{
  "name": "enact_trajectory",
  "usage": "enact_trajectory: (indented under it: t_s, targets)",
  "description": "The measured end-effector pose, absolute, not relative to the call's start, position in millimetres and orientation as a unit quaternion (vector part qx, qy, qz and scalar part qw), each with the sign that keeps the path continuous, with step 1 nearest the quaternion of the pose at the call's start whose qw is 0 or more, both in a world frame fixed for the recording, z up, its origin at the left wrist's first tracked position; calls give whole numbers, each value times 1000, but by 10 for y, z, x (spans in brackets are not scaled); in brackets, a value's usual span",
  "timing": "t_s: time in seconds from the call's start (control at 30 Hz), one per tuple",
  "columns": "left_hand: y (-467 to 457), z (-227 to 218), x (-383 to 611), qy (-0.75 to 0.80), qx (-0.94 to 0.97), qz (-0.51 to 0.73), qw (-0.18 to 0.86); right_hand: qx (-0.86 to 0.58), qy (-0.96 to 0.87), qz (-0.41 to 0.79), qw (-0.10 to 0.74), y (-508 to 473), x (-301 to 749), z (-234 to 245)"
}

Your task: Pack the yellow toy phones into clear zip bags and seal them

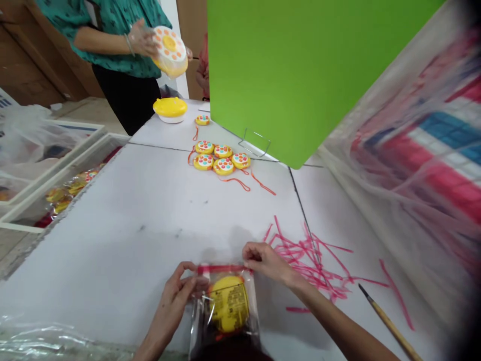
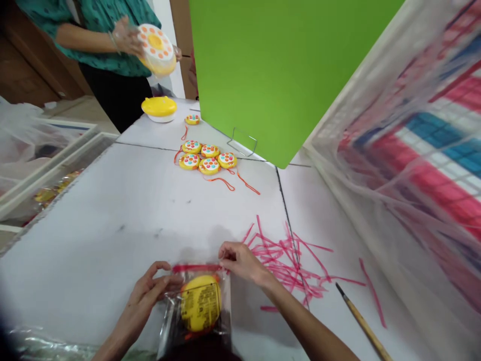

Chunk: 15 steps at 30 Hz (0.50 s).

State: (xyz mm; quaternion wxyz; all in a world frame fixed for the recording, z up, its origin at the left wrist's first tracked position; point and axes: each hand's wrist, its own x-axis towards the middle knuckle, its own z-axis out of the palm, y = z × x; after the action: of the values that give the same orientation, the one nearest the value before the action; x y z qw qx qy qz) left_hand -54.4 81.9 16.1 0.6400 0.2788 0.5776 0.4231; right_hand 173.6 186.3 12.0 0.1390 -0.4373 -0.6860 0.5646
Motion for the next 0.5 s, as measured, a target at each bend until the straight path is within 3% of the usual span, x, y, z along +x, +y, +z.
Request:
enact_trajectory:
  t_s: [0.2, 0.5]
  targets:
    - [798, 157, -581, 578, 262, 422, 648, -395, -729, 534, 165, 1759, 1788, 236]
    - [829, 394, -719, 523, 237, 410, 709, -325, -793, 510, 74, 1769, 1622, 467]
